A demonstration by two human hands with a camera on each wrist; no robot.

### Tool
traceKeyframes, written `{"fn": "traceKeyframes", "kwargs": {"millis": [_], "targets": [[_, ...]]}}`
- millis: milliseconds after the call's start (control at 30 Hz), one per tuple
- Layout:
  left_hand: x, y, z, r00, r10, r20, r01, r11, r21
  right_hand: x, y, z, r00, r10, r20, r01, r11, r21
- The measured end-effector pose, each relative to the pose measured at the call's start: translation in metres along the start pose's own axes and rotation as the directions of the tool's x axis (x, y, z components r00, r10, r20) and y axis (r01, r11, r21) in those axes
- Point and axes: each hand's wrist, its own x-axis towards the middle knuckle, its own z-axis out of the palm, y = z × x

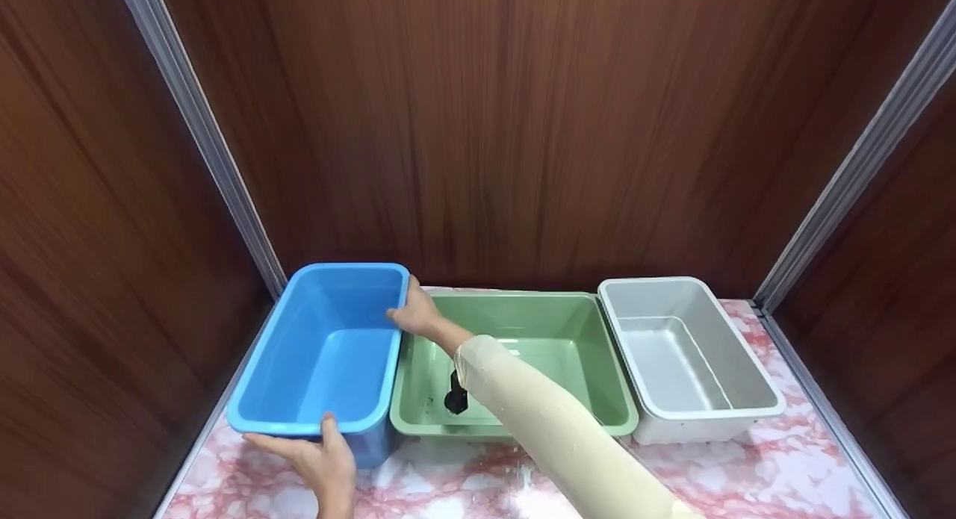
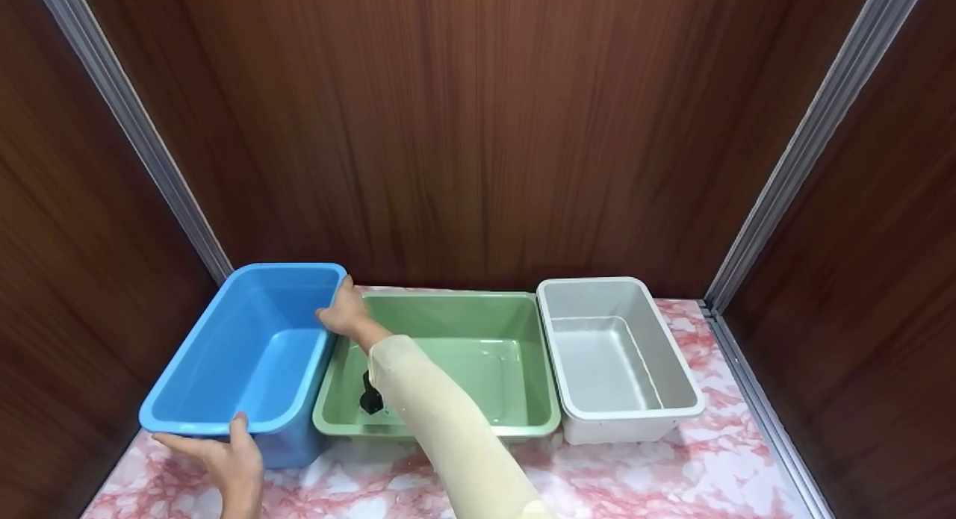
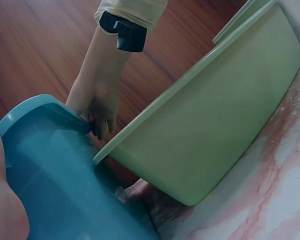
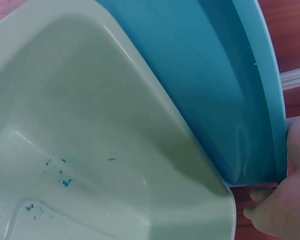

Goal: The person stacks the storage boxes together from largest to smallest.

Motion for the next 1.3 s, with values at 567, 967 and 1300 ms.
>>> {"fn": "traceKeyframes", "kwargs": {"millis": [567,967,1300], "targets": [[0.020,0.017,-0.012,0.984,0.178,0.008,-0.178,0.981,0.078,-0.002,-0.018,0.003,0.997,-0.044,-0.066,0.057,0.974,0.218],[0.032,0.039,-0.005,0.941,0.334,0.045,-0.337,0.939,0.067,-0.004,-0.041,-0.021,0.984,0.069,-0.167,-0.008,0.940,0.340],[0.037,0.069,0.001,0.926,0.369,0.076,-0.372,0.928,0.033,-0.004,-0.055,-0.047,0.982,0.086,-0.170,0.001,0.892,0.453]]}}
